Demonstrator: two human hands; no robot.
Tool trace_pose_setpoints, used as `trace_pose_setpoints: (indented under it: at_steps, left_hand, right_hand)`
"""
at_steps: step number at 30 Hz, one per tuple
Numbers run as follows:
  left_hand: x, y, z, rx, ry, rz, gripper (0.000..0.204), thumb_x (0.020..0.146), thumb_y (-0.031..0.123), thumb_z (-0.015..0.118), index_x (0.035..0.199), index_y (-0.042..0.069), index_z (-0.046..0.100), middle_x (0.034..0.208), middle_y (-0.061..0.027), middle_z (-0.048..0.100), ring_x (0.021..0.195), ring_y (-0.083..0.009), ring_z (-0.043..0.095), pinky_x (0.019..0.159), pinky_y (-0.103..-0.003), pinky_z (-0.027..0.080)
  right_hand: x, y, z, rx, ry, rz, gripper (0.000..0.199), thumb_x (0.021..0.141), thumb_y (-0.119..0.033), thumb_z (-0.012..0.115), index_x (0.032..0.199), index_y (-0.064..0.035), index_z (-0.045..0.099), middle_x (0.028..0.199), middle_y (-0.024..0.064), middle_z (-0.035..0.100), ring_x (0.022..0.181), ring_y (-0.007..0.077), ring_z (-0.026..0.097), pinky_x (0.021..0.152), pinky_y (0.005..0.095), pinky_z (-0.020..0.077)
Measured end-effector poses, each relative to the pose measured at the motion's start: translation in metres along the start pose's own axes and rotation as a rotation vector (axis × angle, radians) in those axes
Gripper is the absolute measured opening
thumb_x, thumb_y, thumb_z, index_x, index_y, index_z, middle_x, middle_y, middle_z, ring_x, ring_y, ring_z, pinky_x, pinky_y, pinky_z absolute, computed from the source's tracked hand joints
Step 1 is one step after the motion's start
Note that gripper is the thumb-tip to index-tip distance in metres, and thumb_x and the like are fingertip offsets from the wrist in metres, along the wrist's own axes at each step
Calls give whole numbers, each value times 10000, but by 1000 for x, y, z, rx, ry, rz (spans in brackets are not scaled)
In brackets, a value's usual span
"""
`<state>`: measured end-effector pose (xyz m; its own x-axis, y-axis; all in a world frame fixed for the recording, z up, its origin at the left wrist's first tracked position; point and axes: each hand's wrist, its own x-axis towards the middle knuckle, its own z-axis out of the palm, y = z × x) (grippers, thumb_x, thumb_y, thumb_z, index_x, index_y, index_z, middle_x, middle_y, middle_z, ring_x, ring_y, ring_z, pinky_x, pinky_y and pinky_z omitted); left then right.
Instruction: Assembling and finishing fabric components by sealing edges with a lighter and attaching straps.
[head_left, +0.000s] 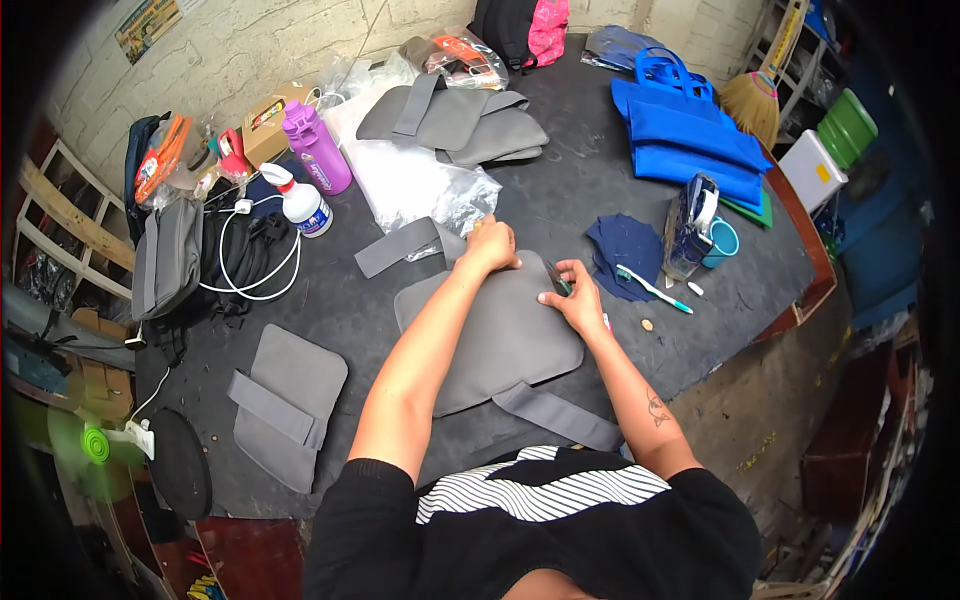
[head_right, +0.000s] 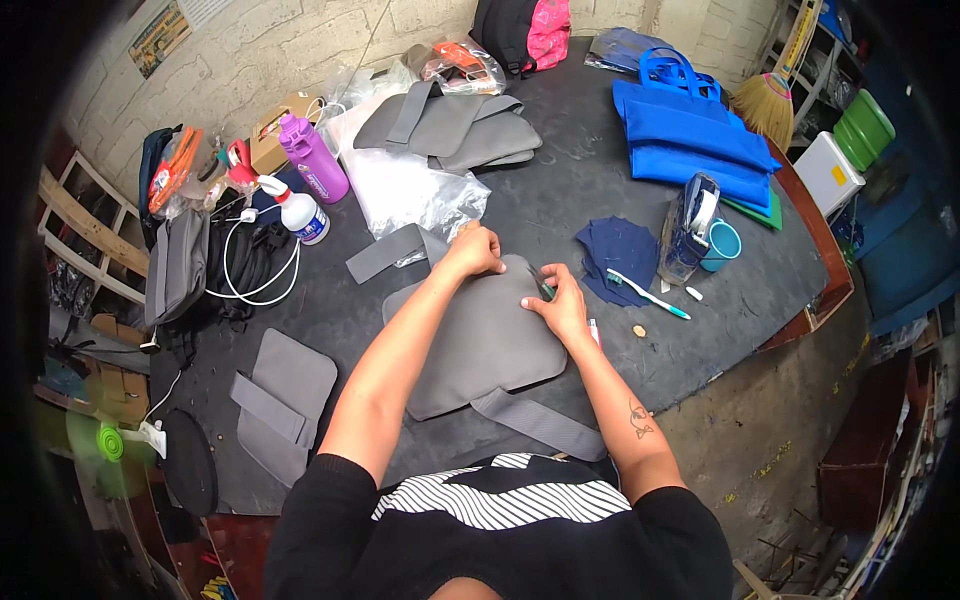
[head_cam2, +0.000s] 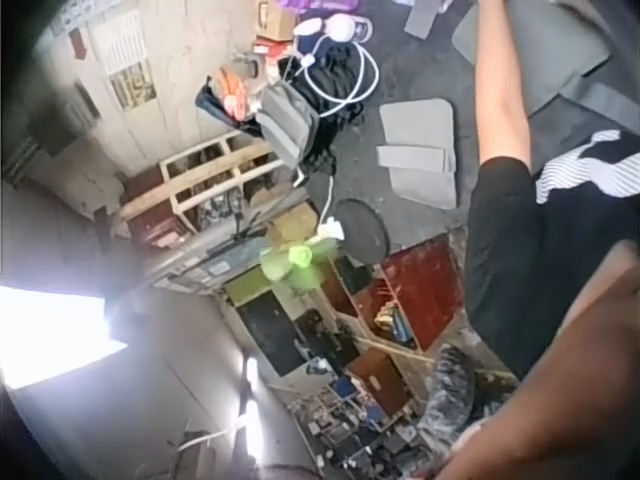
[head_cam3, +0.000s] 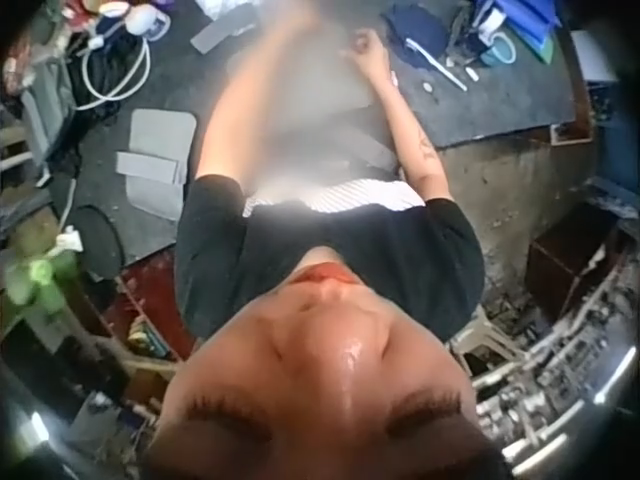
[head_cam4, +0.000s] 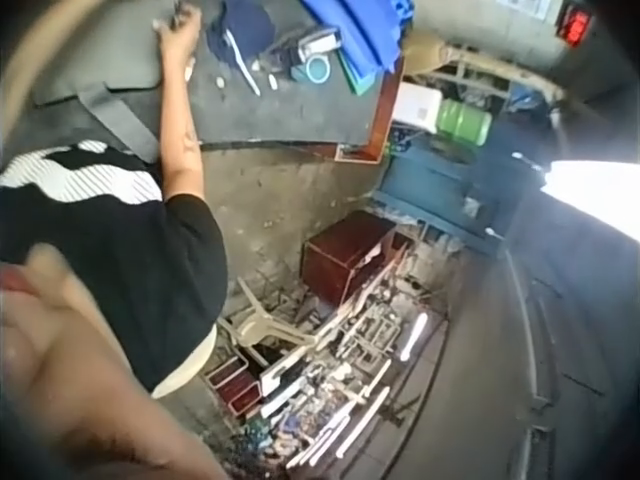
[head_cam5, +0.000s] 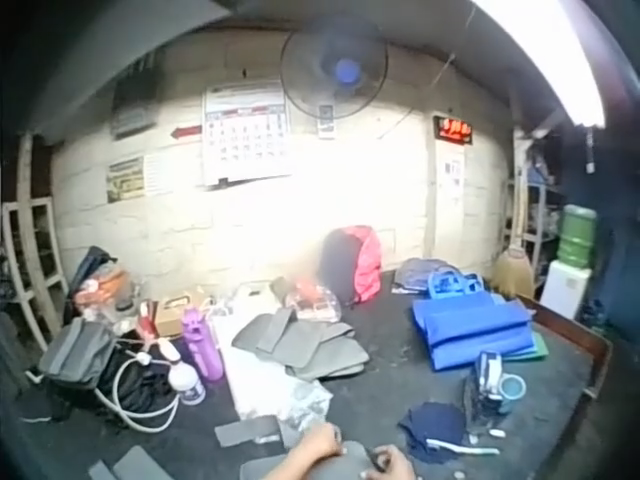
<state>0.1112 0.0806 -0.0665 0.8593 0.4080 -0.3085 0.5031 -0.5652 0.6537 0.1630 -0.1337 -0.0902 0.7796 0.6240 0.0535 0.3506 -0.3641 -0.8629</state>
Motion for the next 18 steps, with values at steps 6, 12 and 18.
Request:
trace_pose_setpoints:
  at_steps: [6, 12, 18]
  left_hand:
    - [-18, -2, 0, -220, 27, 74, 415, 526, 198, 880, 850, 32, 680, 754, -87, 675, 704, -184, 636, 652, -320, 501]
    - [-53, 33, -12, -340, 366, 144, 158, 804, 161, 679, 797, 4, 657, 649, -88, 650, 614, -142, 624, 609, -297, 482]
    - [-62, 35, -10, -346, 476, 178, 148, 867, 133, 611, 809, -4, 622, 679, -72, 644, 638, -107, 605, 607, -264, 471]
  right_hand:
    - [1, -3, 12, 334, -146, 74, 619, 615, -69, 824, 1146, -52, 506, 931, 96, 616, 843, 180, 604, 722, 319, 497]
    - [-4, -23, 7, 640, -149, -7, 588, 658, -9, 775, 1162, -44, 473, 859, 65, 608, 816, 156, 598, 689, 307, 489]
    - [-21, -68, 0, -131, 215, -285, 401, 791, -103, 677, 1144, -67, 491, 993, 103, 556, 802, 266, 624, 710, 384, 490]
